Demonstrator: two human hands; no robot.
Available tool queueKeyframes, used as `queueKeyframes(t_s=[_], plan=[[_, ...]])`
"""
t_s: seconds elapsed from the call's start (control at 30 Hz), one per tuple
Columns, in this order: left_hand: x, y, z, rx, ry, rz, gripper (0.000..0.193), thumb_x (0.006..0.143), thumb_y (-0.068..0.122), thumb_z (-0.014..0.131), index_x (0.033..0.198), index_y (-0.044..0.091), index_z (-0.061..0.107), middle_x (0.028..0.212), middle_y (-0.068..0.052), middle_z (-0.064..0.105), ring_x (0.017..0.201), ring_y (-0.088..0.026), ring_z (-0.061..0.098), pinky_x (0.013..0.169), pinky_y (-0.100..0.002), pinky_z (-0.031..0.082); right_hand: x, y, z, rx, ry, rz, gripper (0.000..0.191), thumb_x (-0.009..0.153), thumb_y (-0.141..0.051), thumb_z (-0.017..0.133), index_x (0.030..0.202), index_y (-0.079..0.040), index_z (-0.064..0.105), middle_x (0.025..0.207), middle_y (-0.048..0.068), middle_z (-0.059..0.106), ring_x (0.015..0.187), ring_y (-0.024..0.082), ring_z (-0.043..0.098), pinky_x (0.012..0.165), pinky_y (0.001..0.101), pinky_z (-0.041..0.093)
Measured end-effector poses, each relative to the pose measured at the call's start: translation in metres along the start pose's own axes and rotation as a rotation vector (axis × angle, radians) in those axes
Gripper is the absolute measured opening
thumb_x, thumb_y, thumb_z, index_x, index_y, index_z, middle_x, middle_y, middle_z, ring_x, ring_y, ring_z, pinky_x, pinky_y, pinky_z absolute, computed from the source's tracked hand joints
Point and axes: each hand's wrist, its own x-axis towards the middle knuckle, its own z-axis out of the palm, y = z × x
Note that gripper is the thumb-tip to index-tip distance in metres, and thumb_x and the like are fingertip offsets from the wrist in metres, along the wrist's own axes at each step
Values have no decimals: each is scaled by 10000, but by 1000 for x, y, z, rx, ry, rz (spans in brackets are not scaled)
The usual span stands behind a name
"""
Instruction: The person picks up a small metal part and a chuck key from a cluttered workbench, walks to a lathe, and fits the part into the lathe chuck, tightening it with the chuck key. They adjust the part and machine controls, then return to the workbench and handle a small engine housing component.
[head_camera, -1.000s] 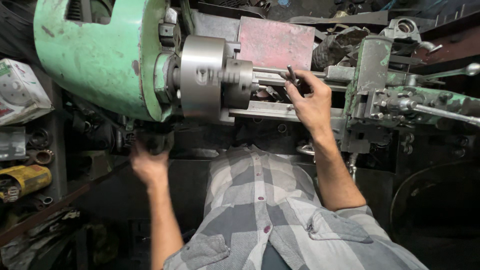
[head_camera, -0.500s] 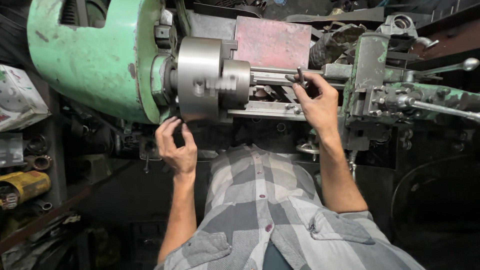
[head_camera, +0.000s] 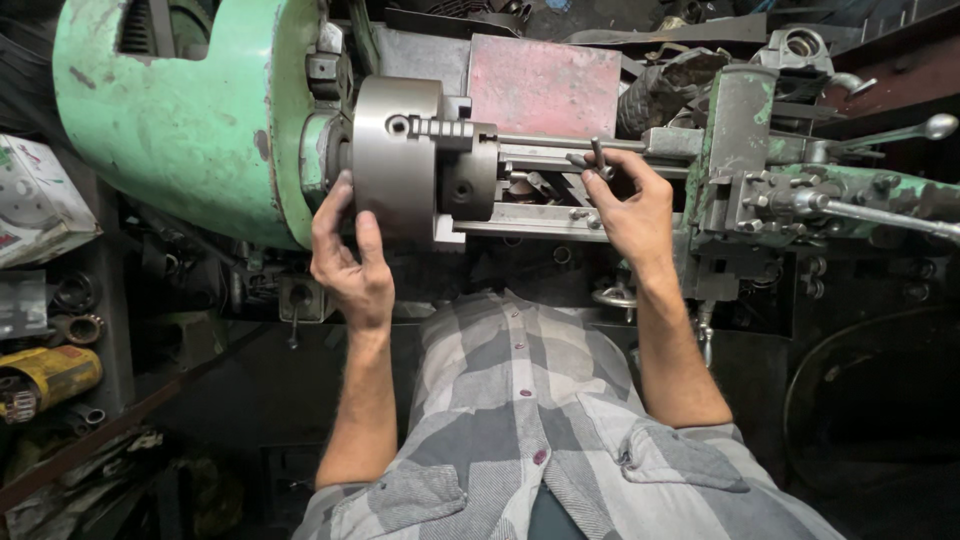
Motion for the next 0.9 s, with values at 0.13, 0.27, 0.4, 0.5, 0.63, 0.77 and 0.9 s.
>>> queueKeyframes(t_s=[0.13, 0.27, 0.4, 0.5, 0.63, 0.77, 0.9], plan=[[20, 7, 11, 37, -34, -49, 397, 1101, 57, 597, 1482, -6, 501, 1487, -194, 561, 1413, -303, 581, 1247, -411, 473, -1, -1, 3, 28, -18, -47, 219, 979, -44, 753, 1196, -33, 723, 981, -41, 720, 840, -1, 608, 717, 170, 489], [49, 5, 30, 160, -76, -219, 457, 1067, 133, 654, 1476, -4, 504, 1422, -247, 457, 1325, -317, 583, 1106, -404, 560, -3, -4, 8, 13, -38, 209, 227, 966, -81, 751, 1192, -69, 742, 832, -19, 676, 645, 48, 532, 552, 223, 414], [55, -10, 35, 290, -50, -192, 395, 1055, 229, 694, 1370, 42, 548, 1272, -217, 532, 1113, -268, 704, 911, -391, 635, -2, -4, 13, 14, -44, 97, 228, 967, -65, 759, 1194, -54, 740, 896, -19, 697, 730, 39, 552, 633, 214, 432], [32, -38, 28, 23, -6, -185, 402, 1033, 301, 665, 1211, 74, 385, 1044, -128, 678, 971, -229, 709, 854, -392, 567, -1, -1, 16, 6, -57, -59, 220, 978, -51, 761, 1195, -40, 730, 967, -36, 715, 842, 9, 594, 739, 185, 491], [-9, -101, 24, 98, 159, 338, 353, 1025, 276, 651, 1064, 154, 323, 1096, -92, 482, 1108, -243, 487, 915, -438, 436, 0, 0, 20, 11, -63, -19, 224, 963, -60, 763, 1186, -49, 737, 944, -42, 713, 807, 6, 588, 706, 183, 481], [-54, -156, 8, 238, 52, 471, 272, 908, 79, 615, 1023, 156, 381, 1076, -86, 559, 1110, -294, 529, 913, -469, 391, -1, -4, 24, -14, -91, -60, 224, 963, -53, 762, 1186, -48, 736, 952, -39, 711, 808, 11, 585, 706, 186, 477], [-87, -178, 4, 169, 32, 362, 382, 877, -48, 639, 1084, 135, 374, 1179, -106, 535, 1162, -330, 513, 1017, -472, 430, -1, -8, 29, -35, -129, 54, 226, 941, -70, 765, 1166, -68, 745, 880, -28, 693, 728, 33, 576, 624, 210, 457]])
